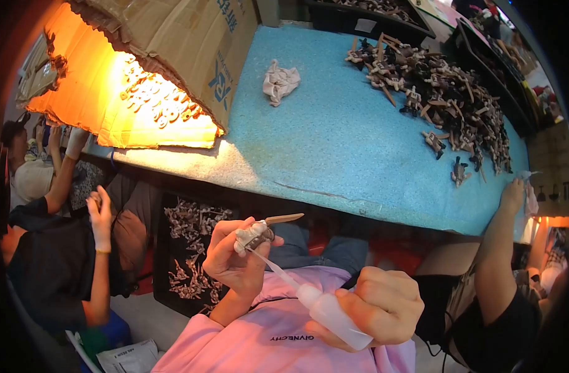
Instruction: The person assembles small plastic toy figurines by hand, joining plastic parts with glue from a glue bottle.
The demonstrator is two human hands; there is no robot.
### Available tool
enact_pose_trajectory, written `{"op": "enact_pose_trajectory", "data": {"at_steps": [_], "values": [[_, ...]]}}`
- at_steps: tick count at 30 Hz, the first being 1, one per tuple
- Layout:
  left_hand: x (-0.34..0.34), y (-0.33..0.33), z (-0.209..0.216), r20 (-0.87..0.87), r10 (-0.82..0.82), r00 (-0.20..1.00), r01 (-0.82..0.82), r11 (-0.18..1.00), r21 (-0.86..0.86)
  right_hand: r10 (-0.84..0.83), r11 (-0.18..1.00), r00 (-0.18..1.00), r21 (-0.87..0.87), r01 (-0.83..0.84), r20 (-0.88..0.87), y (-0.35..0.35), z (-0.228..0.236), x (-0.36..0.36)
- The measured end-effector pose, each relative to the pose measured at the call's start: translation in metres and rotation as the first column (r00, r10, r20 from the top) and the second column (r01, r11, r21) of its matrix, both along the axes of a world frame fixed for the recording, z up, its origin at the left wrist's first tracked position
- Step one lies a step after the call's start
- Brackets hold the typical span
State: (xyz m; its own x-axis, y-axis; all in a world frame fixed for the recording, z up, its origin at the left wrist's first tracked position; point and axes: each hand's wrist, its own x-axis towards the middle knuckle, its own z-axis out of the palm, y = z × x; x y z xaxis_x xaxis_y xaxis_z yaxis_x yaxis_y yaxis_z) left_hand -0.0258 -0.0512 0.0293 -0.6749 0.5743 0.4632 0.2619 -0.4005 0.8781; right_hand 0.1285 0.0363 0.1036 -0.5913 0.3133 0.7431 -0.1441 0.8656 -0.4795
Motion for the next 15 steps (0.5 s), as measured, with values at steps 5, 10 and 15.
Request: {"op": "enact_pose_trajectory", "data": {"at_steps": [5,10,15], "values": [[-0.0041,-0.0047,-0.0005,-0.036,-0.079,0.996,0.078,0.997,-0.023,-0.049,0.998,0.997,-0.049,0.046,-0.052,-0.0018,-0.005,-0.0007],[-0.0041,-0.0034,0.0023,-0.01,-0.123,0.992,0.122,0.992,-0.033,-0.039,0.998,0.998,-0.041,0.037,-0.055,0.0,-0.005,-0.0012],[-0.0023,-0.0038,0.0008,0.029,-0.099,0.995,0.099,0.995,-0.02,-0.03,0.997,0.999,-0.068,0.027,-0.041,0.0,-0.0048,-0.0047]]}}
